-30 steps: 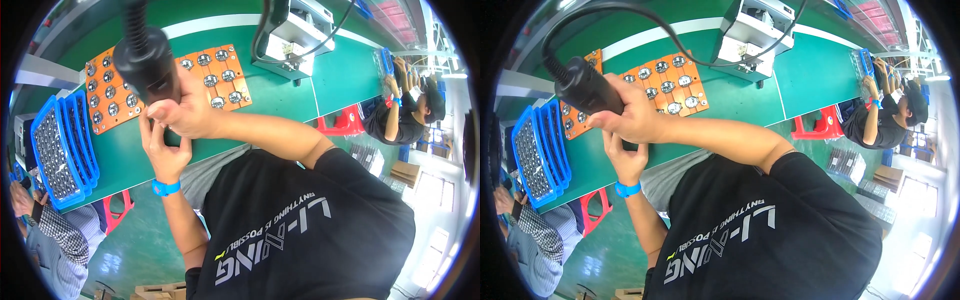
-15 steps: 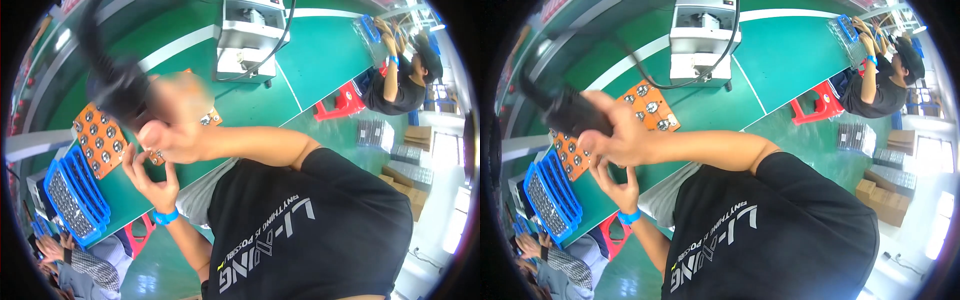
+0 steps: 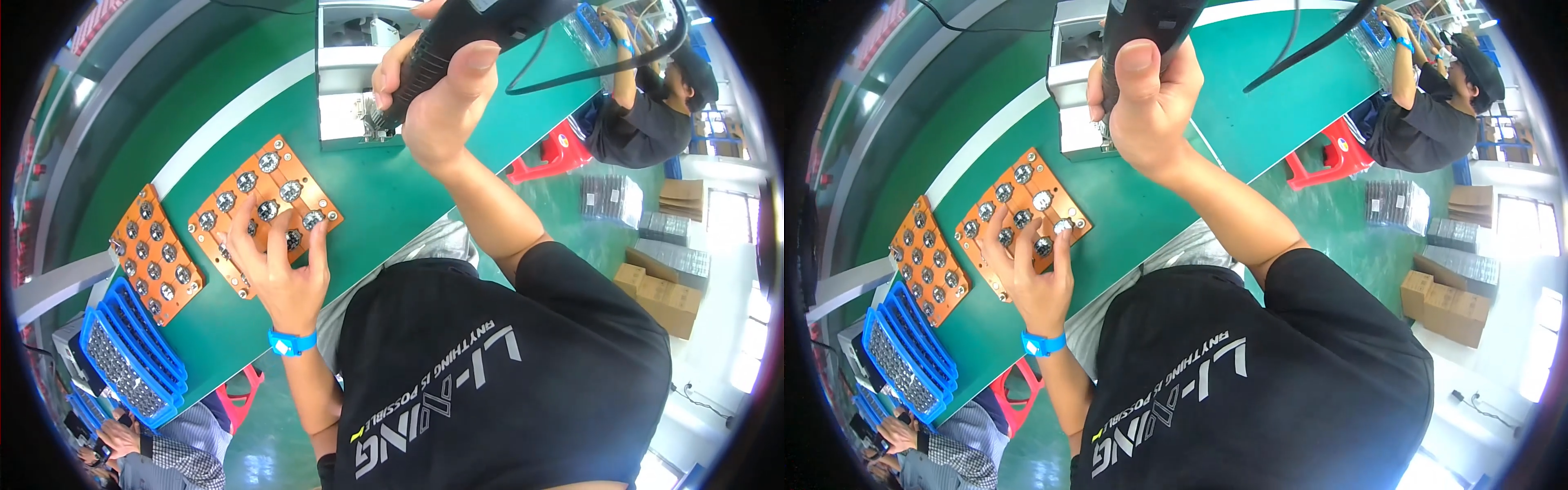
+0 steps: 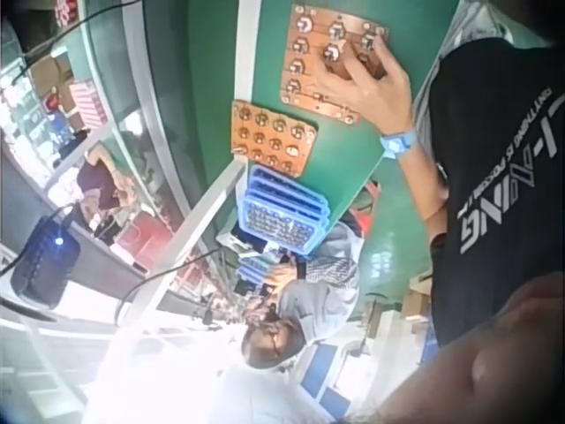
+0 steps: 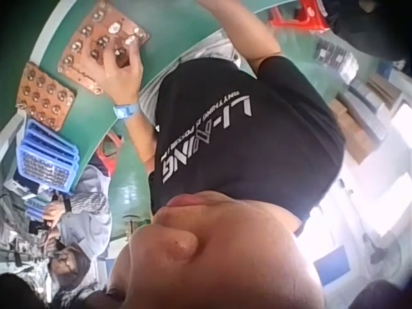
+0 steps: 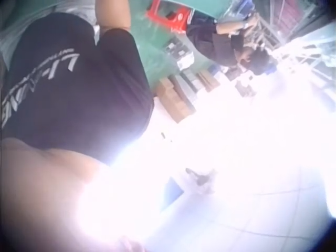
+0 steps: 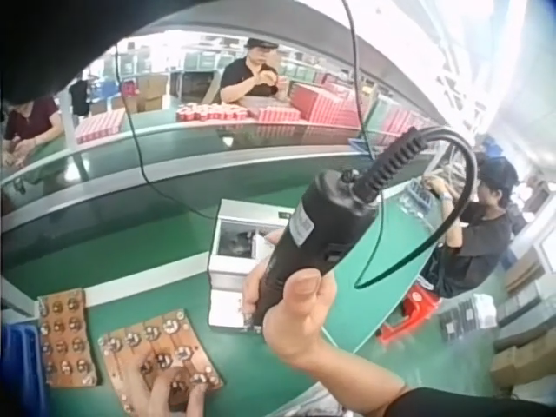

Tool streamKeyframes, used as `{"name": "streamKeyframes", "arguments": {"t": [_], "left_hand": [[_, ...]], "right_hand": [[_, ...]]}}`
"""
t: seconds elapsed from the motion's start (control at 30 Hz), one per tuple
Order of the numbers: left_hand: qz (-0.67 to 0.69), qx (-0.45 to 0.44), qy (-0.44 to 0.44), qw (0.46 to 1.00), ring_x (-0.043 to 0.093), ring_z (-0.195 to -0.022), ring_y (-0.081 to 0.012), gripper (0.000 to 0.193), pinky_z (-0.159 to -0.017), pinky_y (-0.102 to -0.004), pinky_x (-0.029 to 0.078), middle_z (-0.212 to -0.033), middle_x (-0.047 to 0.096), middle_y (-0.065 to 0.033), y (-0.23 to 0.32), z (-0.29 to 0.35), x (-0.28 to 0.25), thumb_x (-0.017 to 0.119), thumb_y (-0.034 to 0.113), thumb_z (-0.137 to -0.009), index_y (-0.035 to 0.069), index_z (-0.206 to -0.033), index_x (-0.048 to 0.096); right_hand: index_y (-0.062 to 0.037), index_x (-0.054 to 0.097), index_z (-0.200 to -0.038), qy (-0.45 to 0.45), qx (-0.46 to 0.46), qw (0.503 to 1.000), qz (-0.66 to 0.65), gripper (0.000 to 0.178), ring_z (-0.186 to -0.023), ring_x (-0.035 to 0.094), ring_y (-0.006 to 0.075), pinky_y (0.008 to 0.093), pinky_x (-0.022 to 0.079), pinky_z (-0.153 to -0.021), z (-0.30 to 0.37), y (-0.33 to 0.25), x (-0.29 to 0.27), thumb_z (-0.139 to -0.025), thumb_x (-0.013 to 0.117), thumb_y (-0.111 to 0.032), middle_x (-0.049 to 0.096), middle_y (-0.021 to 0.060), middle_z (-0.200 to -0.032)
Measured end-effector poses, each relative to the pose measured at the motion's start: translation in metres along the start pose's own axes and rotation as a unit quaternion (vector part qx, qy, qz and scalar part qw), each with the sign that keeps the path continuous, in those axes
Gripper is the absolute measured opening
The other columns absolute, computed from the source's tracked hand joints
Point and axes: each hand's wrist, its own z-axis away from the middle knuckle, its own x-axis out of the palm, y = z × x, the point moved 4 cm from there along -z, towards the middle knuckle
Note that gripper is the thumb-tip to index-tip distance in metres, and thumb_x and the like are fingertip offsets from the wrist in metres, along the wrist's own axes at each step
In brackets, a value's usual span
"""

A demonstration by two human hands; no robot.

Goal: The person assembles electronic components onto printed circuit boards by securing them with screws using an electric screwdriver.

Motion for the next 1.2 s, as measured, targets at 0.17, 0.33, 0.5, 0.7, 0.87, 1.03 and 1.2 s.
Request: {"name": "streamKeyframes", "arguments": {"t": [0.17,0.33,0.5,0.7,0.87,1.03,1.2], "left_hand": [[0.029,-0.027,0.0,0.999,0.052,-0.127,-0.0403,0.024,-0.109,-0.0565,0.038,-0.141,0.054,-0.0181,-0.011,-0.008,0.001,0.083,0.014,-0.081,0.004,-0.101,0.075],[0.001,-0.013,-0.02,1.0,0.051,-0.128,-0.0397,0.014,-0.106,-0.0515,0.041,-0.141,0.055,-0.0191,-0.016,-0.019,-0.001,0.08,0.009,-0.083,0.001,-0.095,0.077],[-0.04,-0.004,-0.035,0.999,0.047,-0.133,-0.0401,0.01,-0.111,-0.0508,0.041,-0.141,0.057,-0.0144,-0.016,-0.031,0.003,0.081,0.009,-0.082,0.003,-0.09,0.081],[-0.051,-0.008,-0.044,0.998,0.046,-0.134,-0.0402,0.008,-0.111,-0.051,0.042,-0.139,0.058,-0.0132,-0.022,-0.03,0.003,0.081,0.009,-0.081,0.005,-0.088,0.082],[-0.036,-0.007,-0.057,0.998,0.047,-0.134,-0.0408,0.009,-0.111,-0.0531,0.041,-0.139,0.058,-0.0128,-0.027,-0.032,0.002,0.081,0.01,-0.08,0.006,-0.088,0.082],[-0.004,0.016,-0.091,0.996,0.046,-0.136,-0.0423,0.01,-0.115,-0.0607,0.035,-0.14,0.057,-0.0122,-0.035,-0.045,0.001,0.081,0.013,-0.08,0.006,-0.087,0.081],[-0.021,0.077,-0.255,0.964,0.047,-0.138,-0.0388,0.014,-0.117,-0.0659,0.03,-0.141,0.056,-0.011,-0.053,-0.068,-0.003,0.083,0.018,-0.078,0.011,-0.09,0.084]], "right_hand": [[-0.0025,0.049,-0.108,0.169,0.251,0.953,-0.029,0.051,-0.049,0.056,0.0148,0.027,0.041,-0.039,0.006,-0.011,0.021,-0.1,0.067,-0.05,0.056,0.0055,-0.079],[-0.0012,0.046,-0.123,0.055,0.45,0.888,0.075,0.096,-0.044,0.053,0.0158,0.0297,0.046,-0.045,0.007,-0.033,0.052,-0.088,0.033,-0.09,0.056,0.007,-0.058],[-0.0014,0.041,-0.124,0.092,0.39,0.915,-0.038,0.098,-0.047,0.054,0.0168,0.0286,0.045,-0.046,0.032,-0.019,0.096,-0.085,0.042,-0.091,0.058,0.0086,-0.062],[0.0014,0.042,-0.121,0.108,0.366,0.923,-0.049,0.093,-0.049,0.057,0.0171,0.0297,0.049,-0.048,0.041,-0.005,0.112,-0.087,0.053,-0.084,0.058,0.01,-0.062],[0.0016,0.043,-0.12,0.09,0.368,0.924,-0.061,0.09,-0.049,0.056,0.0167,0.0294,0.048,-0.049,0.046,-0.002,0.118,-0.089,0.054,-0.081,0.058,0.0098,-0.062],[0.0024,0.046,-0.122,0.071,0.362,0.922,-0.116,0.08,-0.053,0.056,0.0139,0.0271,0.047,-0.05,0.051,0.004,0.123,-0.092,0.064,-0.069,0.061,0.0099,-0.067],[-0.0002,0.049,-0.12,0.067,0.414,0.896,-0.147,0.053,-0.054,0.053,0.0109,0.0249,0.044,-0.049,0.057,0.018,0.133,-0.097,0.073,-0.042,0.059,0.0068,-0.069]]}}
